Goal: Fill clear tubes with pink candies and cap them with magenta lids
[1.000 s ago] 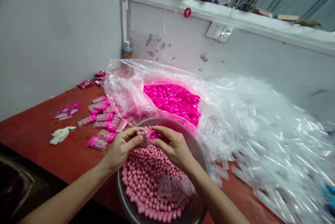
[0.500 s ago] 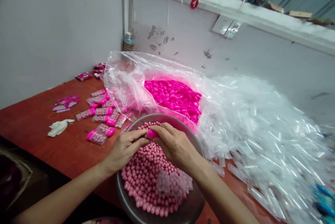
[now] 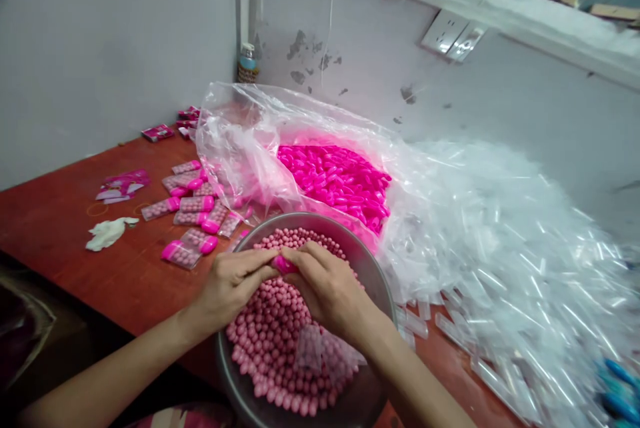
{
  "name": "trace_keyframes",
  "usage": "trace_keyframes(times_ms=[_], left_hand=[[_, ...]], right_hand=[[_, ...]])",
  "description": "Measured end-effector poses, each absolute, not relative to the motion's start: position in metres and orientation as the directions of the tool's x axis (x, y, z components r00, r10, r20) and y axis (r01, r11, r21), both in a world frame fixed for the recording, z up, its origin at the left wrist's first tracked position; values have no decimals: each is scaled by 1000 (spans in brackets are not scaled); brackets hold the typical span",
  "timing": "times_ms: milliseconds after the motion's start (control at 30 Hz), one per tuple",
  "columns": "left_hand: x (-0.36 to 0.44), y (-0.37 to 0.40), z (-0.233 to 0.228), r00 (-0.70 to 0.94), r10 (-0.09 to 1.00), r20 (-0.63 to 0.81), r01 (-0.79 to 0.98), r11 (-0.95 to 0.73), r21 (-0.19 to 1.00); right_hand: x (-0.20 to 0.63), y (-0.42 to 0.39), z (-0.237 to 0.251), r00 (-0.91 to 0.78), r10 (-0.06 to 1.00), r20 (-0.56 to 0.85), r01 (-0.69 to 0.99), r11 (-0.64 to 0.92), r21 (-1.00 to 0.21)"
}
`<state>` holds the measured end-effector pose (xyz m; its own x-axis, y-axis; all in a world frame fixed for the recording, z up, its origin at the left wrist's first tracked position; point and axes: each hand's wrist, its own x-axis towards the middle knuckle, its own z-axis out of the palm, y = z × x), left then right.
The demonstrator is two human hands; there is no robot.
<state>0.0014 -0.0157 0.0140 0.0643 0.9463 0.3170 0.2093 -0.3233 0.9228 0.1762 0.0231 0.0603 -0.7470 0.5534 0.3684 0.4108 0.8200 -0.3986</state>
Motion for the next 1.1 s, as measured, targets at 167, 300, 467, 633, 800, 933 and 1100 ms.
trace_keyframes(times_ms=[167, 300, 467, 633, 800, 933, 1100], left_hand=[[0, -6, 16, 75, 996, 55, -211, -38, 977], [0, -7, 18, 102, 989, 110, -184, -90, 979], [4, -12, 20, 113, 945, 306, 37, -312, 949], [3, -14, 17, 98, 921, 376, 155, -388, 909], [0, -17, 14, 140, 885, 444, 243, -466, 851], [2, -16, 14, 119, 894, 432, 234, -448, 863], [-7, -4, 24, -21, 951, 308, 204, -298, 933]], right_hand=[[187, 28, 54, -520, 836, 173, 159, 293, -943], [202, 27, 40, -463, 886, -4, -61, -37, -997], [193, 30, 45, -485, 865, -131, 19, -139, -990], [177, 30, 59, -655, 664, -360, 26, -457, -889], [170, 27, 54, -657, 650, -382, -57, -549, -834], [165, 28, 49, -623, 693, -363, -64, -507, -859], [189, 47, 60, -588, 764, -267, 88, -268, -959]])
